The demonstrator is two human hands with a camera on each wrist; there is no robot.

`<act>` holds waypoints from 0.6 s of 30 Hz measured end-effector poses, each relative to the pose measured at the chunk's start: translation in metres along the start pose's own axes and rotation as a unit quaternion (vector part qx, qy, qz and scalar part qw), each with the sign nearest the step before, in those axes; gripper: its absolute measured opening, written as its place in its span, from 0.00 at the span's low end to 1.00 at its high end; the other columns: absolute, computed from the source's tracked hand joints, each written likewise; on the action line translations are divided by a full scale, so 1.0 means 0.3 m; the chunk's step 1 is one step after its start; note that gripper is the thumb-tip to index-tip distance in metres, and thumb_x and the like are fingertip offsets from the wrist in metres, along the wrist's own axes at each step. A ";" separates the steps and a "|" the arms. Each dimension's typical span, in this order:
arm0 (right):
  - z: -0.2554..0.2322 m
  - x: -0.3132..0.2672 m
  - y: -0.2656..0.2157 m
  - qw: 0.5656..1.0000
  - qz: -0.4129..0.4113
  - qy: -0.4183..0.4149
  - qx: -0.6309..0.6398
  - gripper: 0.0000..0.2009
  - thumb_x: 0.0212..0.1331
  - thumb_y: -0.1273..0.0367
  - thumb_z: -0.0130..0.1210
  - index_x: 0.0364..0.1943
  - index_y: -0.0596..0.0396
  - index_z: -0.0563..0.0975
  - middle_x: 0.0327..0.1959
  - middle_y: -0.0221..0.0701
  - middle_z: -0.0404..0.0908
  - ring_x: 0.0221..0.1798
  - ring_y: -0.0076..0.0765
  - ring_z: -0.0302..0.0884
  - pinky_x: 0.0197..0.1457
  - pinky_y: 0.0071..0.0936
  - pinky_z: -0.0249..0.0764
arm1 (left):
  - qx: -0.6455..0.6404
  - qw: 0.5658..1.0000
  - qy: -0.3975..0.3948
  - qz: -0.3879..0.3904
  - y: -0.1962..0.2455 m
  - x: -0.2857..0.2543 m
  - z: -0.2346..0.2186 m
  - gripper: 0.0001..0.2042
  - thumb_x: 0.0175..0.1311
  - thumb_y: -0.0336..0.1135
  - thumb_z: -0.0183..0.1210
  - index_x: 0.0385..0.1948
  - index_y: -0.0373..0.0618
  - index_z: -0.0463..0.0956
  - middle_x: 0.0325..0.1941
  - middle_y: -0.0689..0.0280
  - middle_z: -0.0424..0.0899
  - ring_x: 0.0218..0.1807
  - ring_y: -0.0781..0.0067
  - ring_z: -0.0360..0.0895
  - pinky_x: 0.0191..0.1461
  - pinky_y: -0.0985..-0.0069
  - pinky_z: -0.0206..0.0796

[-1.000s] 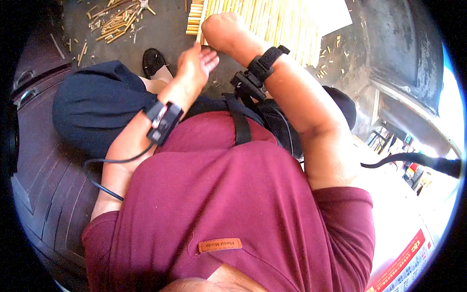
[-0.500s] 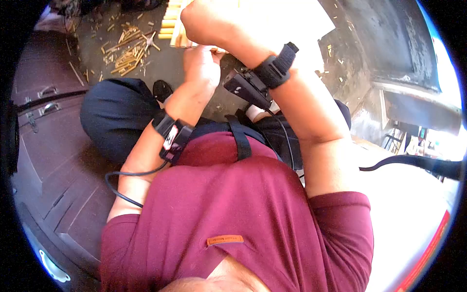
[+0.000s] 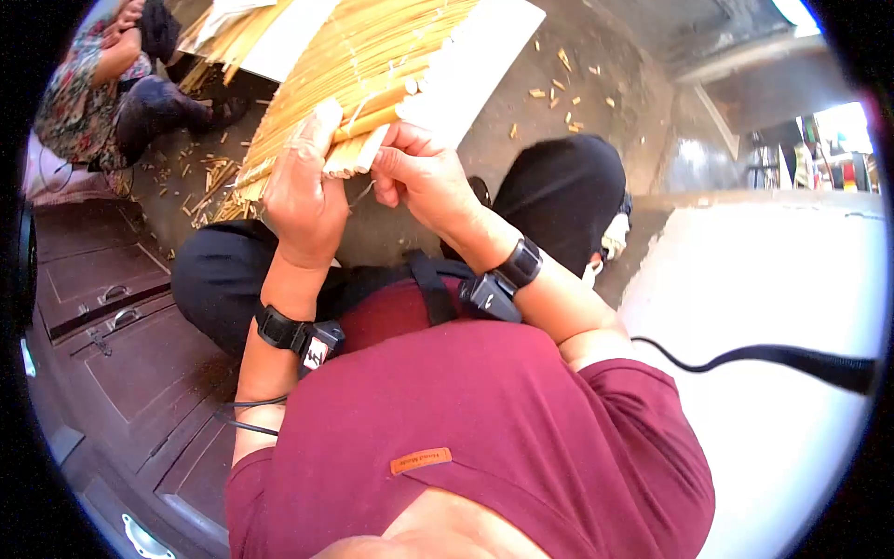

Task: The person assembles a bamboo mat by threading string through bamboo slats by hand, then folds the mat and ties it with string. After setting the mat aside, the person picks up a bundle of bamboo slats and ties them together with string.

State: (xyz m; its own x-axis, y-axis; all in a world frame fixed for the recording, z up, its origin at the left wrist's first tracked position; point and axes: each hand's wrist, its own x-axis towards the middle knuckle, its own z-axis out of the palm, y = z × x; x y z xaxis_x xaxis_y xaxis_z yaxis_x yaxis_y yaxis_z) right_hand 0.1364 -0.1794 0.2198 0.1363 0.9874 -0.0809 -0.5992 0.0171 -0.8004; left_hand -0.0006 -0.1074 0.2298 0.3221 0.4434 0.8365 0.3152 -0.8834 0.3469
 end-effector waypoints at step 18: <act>-0.170 -0.028 0.090 0.997 0.039 -0.029 0.064 0.09 0.64 0.66 0.56 0.42 0.56 0.79 0.28 0.24 0.76 0.23 0.18 0.68 0.25 0.16 0.64 | 0.005 0.998 -0.060 0.000 0.035 -0.101 0.100 0.20 0.53 0.20 0.55 0.49 0.45 0.78 0.50 0.56 0.81 0.54 0.54 0.78 0.59 0.58 0.67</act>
State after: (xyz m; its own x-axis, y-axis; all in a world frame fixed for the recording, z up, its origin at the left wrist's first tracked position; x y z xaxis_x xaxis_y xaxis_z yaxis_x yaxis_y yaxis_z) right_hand 0.1594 -0.1953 0.1686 0.0417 0.9938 -0.1027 -0.7021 -0.0440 -0.7107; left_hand 0.0197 -0.1257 0.1955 0.4255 0.4595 0.7796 0.3249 -0.8816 0.3423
